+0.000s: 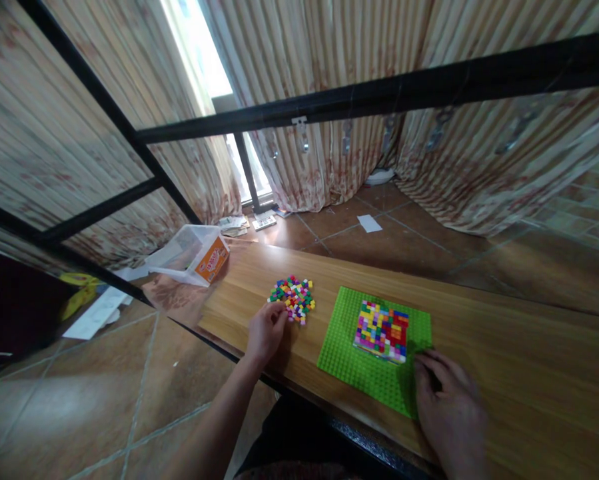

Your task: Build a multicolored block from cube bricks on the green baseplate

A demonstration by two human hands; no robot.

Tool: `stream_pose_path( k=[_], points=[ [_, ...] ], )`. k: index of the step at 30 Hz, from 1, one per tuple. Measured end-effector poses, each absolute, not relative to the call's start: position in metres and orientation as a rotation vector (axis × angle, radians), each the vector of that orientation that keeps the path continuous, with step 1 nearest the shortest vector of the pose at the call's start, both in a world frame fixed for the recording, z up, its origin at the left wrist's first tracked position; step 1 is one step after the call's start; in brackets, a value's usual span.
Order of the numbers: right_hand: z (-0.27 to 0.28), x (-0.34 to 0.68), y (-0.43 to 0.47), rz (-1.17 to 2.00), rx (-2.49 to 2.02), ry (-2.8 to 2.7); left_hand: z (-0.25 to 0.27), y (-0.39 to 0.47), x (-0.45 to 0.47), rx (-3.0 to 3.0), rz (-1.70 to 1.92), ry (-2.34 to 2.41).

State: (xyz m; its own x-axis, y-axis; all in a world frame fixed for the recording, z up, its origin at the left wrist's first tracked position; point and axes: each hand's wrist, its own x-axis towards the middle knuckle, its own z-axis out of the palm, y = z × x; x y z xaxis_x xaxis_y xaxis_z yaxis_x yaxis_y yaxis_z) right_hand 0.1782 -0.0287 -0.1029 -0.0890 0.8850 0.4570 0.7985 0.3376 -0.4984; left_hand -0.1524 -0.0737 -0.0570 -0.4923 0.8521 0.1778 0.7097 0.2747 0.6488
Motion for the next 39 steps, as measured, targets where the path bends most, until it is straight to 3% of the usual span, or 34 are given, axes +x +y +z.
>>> stream_pose_path(
  k=[4, 9, 13, 21, 26, 34, 39],
  points=[
    [-0.102, 0.177, -0.029, 0.159, -1.473, -1.887, -0.055, -0.066, -0.163, 1.333, 1.114, 2.509],
    [-0.101, 0.178, -0.029, 0.147, -1.456, -1.903, -0.049, -0.059, -0.177, 1.357, 0.854, 2.594],
    [-0.102, 0.177, -0.029, 0.156, -1.447, -1.896, -0.05, -0.061, -0.177, 1.36, 0.856, 2.568],
    [-0.1, 0.176, -0.029, 0.217, -1.482, -1.825, -0.049, -0.081, -0.165, 1.244, 1.297, 2.283],
    [-0.065, 0.155, -0.051, 0.259, -1.419, -1.649, -0.028, -0.092, -0.131, 1.131, 1.499, 1.782],
    [-0.007, 0.05, -0.083, 1.308, -1.184, -1.453, -0.008, -0.119, -0.084, 0.975, 1.493, 1.354],
    [-0.009, 0.034, -0.083, 1.513, -1.097, -1.401, -0.003, -0.132, -0.089, 0.904, 1.447, 1.329]
  ],
)
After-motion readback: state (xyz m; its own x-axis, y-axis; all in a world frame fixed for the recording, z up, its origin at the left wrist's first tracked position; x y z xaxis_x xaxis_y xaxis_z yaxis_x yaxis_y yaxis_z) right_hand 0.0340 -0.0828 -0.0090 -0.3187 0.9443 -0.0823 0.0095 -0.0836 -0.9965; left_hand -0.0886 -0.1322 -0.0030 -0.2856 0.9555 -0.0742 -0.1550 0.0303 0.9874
